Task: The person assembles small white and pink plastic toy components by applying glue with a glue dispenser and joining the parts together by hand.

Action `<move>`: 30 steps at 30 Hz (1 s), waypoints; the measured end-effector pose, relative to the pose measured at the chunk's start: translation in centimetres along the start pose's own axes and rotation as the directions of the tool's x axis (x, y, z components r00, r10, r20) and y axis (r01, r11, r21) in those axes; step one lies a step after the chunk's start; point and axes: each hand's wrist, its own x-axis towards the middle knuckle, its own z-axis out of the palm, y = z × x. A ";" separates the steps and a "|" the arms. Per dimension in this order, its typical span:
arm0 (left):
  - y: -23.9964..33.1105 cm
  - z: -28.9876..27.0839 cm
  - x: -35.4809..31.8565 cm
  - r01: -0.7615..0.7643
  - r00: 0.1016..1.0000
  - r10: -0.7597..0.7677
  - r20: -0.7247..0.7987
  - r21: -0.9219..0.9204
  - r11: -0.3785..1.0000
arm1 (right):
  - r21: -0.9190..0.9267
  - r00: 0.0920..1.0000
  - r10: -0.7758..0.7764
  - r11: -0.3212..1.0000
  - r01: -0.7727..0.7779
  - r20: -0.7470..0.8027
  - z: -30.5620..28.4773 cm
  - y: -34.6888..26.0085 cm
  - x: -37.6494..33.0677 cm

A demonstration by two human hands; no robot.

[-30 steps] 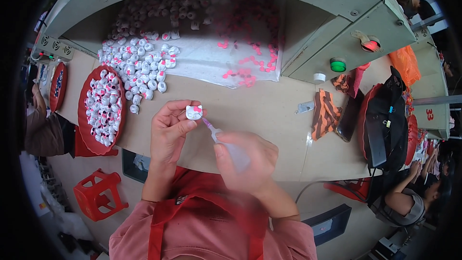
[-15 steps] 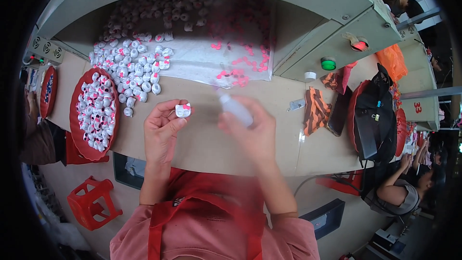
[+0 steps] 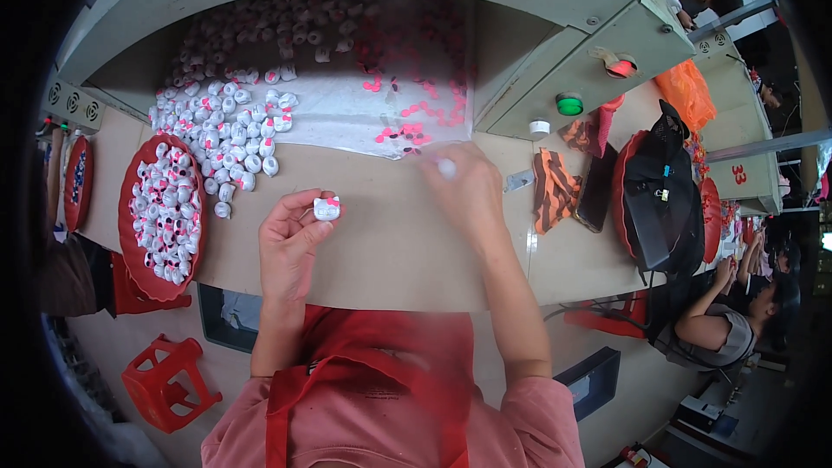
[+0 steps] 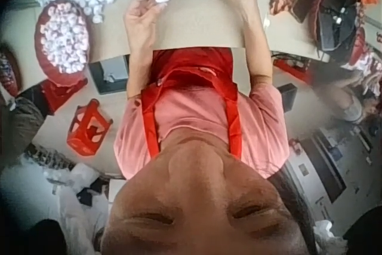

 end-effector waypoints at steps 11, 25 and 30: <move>-1.0 3.0 -0.4 0.035 0.999 -0.037 0.026 0.091 0.995 | 0.809 0.802 0.251 0.102 -0.579 0.542 -1.9 -1.7 -2.8; -0.2 2.1 -1.2 -0.219 0.976 0.218 0.025 0.130 0.967 | 0.689 0.867 0.255 0.528 -0.496 0.429 -1.1 -8.4 -3.5; 0.5 1.4 -1.4 -0.183 0.980 0.174 0.094 0.097 0.978 | 0.602 0.878 0.271 0.646 -0.469 0.394 -0.7 -8.4 -3.5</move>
